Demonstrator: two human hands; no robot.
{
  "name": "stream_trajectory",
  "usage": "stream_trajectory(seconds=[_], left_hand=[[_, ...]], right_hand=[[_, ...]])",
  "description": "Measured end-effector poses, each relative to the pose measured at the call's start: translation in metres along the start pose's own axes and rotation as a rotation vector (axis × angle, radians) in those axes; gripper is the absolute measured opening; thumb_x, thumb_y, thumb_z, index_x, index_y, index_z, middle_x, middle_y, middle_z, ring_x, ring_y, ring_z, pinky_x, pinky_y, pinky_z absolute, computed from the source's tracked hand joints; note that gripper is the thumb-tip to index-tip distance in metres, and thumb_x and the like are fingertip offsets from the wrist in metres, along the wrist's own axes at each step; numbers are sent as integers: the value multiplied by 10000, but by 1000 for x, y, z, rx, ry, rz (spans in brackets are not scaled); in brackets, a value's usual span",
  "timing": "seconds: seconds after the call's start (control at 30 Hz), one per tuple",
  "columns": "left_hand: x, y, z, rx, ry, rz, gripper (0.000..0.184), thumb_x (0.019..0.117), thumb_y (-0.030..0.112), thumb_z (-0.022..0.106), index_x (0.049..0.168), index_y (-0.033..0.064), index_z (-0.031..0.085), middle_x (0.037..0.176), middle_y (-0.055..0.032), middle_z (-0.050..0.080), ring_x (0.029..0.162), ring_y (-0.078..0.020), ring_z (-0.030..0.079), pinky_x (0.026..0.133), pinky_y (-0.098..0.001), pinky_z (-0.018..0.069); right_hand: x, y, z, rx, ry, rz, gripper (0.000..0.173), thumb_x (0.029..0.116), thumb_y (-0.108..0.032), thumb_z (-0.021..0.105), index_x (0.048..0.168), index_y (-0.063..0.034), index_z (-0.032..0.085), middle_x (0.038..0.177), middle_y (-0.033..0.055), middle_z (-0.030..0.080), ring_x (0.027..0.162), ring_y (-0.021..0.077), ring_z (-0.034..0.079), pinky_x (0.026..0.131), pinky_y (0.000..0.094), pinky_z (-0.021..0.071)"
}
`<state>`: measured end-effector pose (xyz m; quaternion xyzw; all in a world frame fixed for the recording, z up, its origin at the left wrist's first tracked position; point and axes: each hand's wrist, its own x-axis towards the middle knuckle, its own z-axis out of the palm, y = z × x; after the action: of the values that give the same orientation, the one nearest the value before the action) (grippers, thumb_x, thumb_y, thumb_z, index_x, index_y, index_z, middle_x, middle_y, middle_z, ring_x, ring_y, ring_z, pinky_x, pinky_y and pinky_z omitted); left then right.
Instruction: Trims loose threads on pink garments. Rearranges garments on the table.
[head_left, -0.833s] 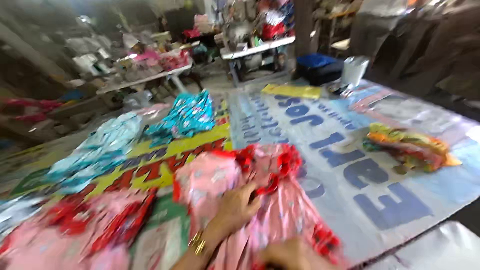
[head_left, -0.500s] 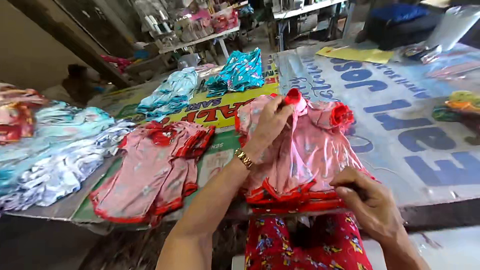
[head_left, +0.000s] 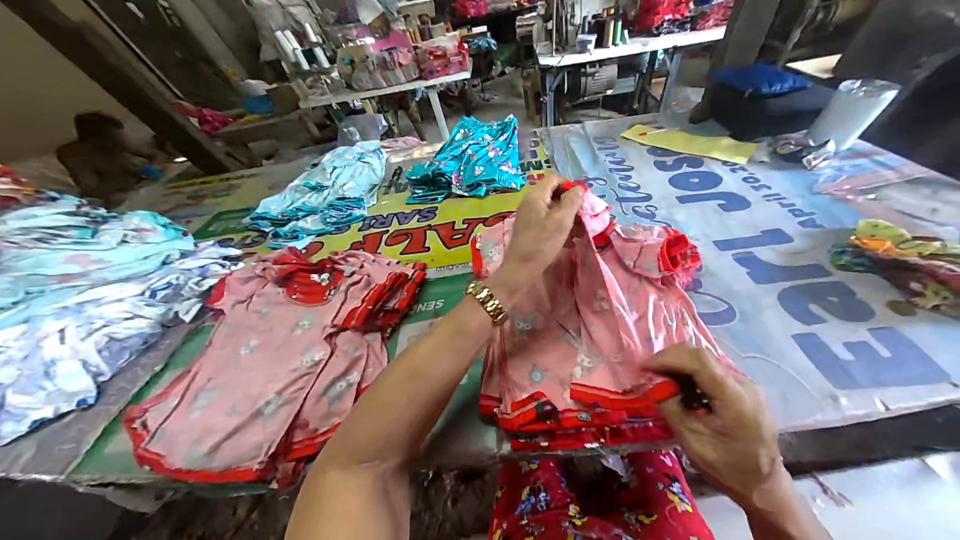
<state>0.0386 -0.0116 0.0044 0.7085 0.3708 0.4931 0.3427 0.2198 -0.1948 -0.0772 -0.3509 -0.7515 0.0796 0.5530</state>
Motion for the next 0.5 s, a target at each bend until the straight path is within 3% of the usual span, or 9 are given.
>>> stream_trajectory(seconds=[0.07,0.17,0.23,0.3,0.37,0.5], left_hand=[[1,6,-20,-2,70,20,228,1063,162,487,1097,-35,595,922,-126,667,715,-189,698,615,-387,623],[-9,4,-61,104,192,-1,181,1039,123,512,1126,-21,580,925,-106,661,705,-168,682,610,-363,614],[-22,-15,-85,292,267,-39,207,1005,103,537,1171,-18,570,914,-116,666,695,-167,664,609,-362,588],[-48,-42,-100,543,243,-141,286,1007,92,537,1268,-16,501,967,-199,653,754,-277,653,661,-453,561],[-66,-62,-102,762,158,-312,404,1010,84,559,1375,-32,429,1095,-283,657,925,-437,681,788,-606,559],[-68,-87,-94,836,100,-498,482,978,107,630,1396,-30,433,1031,-303,662,948,-495,665,812,-663,527]], right_hand=[[10,-14,16,-1,-36,-78,133,976,-184,624,1087,-114,644,914,25,690,796,47,656,681,177,549],[21,-32,56,25,-150,-212,98,912,-137,645,1005,-113,664,840,53,677,686,170,660,542,318,538],[22,-36,85,22,-275,-282,25,942,-123,641,959,-117,659,822,52,656,647,190,643,504,335,516],[18,-32,111,-42,-409,-304,50,957,-102,615,943,-112,661,806,52,637,634,193,638,500,333,516],[13,-27,126,-171,-568,-294,71,954,-96,616,964,-84,685,828,84,648,658,223,661,528,353,544],[8,-23,130,-262,-584,-341,98,961,-115,597,938,-88,687,833,73,640,651,206,647,532,326,536]])
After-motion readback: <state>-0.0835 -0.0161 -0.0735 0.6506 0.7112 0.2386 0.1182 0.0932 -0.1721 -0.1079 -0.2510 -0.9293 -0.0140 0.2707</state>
